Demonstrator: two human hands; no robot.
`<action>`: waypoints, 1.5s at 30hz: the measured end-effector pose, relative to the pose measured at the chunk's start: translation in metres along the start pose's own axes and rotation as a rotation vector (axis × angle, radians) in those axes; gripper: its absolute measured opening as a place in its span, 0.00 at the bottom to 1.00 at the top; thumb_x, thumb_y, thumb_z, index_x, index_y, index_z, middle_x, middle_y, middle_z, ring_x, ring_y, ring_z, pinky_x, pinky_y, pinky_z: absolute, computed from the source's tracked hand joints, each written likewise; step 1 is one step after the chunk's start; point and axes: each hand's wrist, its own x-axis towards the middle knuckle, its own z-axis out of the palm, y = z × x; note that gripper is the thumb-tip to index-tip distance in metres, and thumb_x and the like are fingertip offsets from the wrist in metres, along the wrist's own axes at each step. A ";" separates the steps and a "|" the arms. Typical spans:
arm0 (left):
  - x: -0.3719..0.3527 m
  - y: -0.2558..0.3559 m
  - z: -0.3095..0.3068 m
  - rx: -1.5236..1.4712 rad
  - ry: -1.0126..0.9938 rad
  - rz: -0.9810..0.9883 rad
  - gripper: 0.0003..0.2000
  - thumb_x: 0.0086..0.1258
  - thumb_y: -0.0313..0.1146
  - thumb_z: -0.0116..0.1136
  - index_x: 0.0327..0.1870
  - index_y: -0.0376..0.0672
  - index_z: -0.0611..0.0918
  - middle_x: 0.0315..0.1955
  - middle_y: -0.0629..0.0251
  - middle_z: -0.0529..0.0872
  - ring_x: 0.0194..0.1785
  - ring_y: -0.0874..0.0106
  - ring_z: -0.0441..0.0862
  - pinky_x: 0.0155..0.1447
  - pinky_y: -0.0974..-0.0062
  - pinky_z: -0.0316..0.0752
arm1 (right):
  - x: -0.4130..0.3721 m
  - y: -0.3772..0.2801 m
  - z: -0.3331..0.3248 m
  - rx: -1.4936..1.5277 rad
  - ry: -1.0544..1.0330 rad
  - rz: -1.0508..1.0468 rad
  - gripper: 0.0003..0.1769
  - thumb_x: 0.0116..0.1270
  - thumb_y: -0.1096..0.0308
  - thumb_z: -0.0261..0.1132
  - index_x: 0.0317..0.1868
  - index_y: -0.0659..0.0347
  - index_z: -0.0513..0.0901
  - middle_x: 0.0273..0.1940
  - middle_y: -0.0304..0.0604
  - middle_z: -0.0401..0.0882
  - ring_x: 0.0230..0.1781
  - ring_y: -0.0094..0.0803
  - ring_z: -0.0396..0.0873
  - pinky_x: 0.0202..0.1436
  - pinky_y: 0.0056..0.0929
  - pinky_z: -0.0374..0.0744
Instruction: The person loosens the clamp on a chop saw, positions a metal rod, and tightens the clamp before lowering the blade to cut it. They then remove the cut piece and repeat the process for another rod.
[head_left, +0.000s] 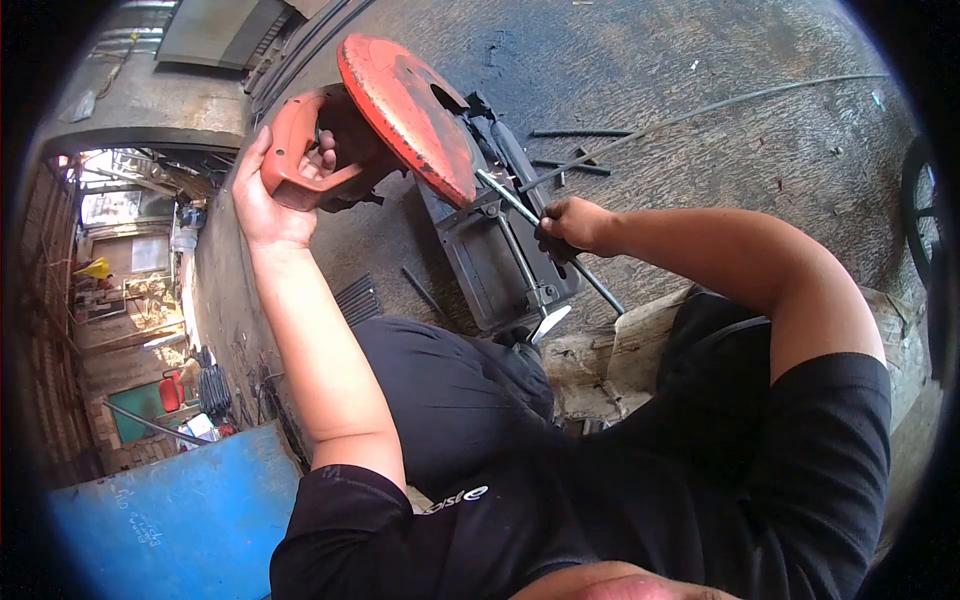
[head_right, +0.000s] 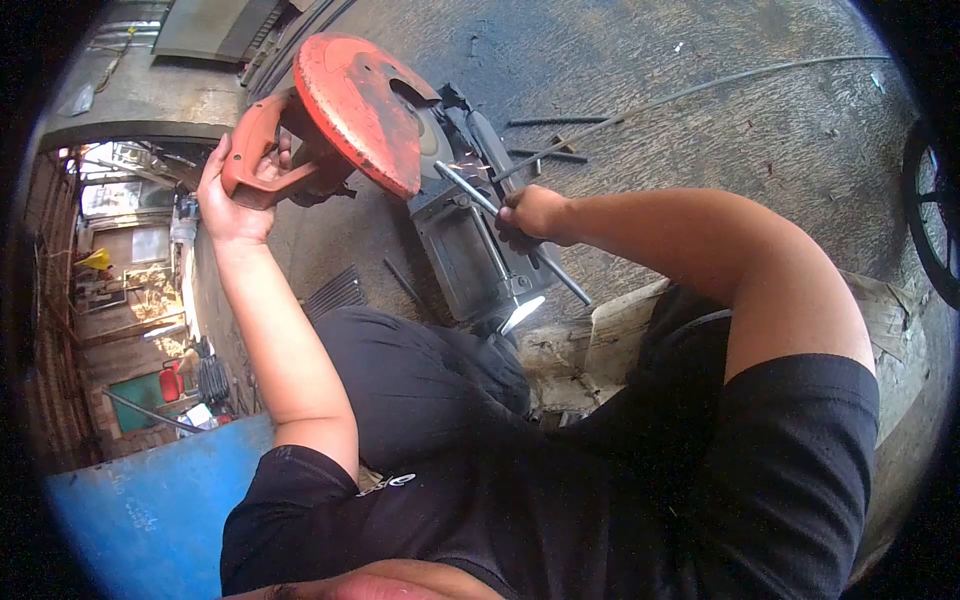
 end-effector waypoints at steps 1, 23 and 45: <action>-0.001 0.000 0.002 0.001 -0.004 0.005 0.26 0.71 0.44 0.51 0.58 0.28 0.70 0.46 0.50 0.77 0.48 0.58 0.79 0.53 0.62 0.76 | 0.000 0.000 0.000 0.017 0.012 0.002 0.14 0.76 0.65 0.52 0.45 0.68 0.78 0.35 0.47 0.81 0.29 0.33 0.82 0.33 0.34 0.83; 0.003 0.001 -0.006 0.004 -0.025 0.014 0.26 0.73 0.43 0.48 0.60 0.26 0.70 0.46 0.45 0.78 0.47 0.59 0.79 0.51 0.64 0.77 | 0.005 -0.001 -0.001 -0.017 0.175 -0.041 0.14 0.73 0.64 0.57 0.45 0.69 0.80 0.35 0.46 0.81 0.27 0.32 0.82 0.28 0.30 0.82; 0.002 -0.002 -0.006 0.013 0.018 0.023 0.26 0.72 0.43 0.48 0.62 0.28 0.68 0.51 0.47 0.76 0.50 0.57 0.78 0.54 0.62 0.75 | 0.007 -0.089 -0.070 -1.199 0.544 -0.156 0.16 0.67 0.48 0.57 0.47 0.44 0.83 0.45 0.41 0.84 0.53 0.39 0.79 0.61 0.58 0.63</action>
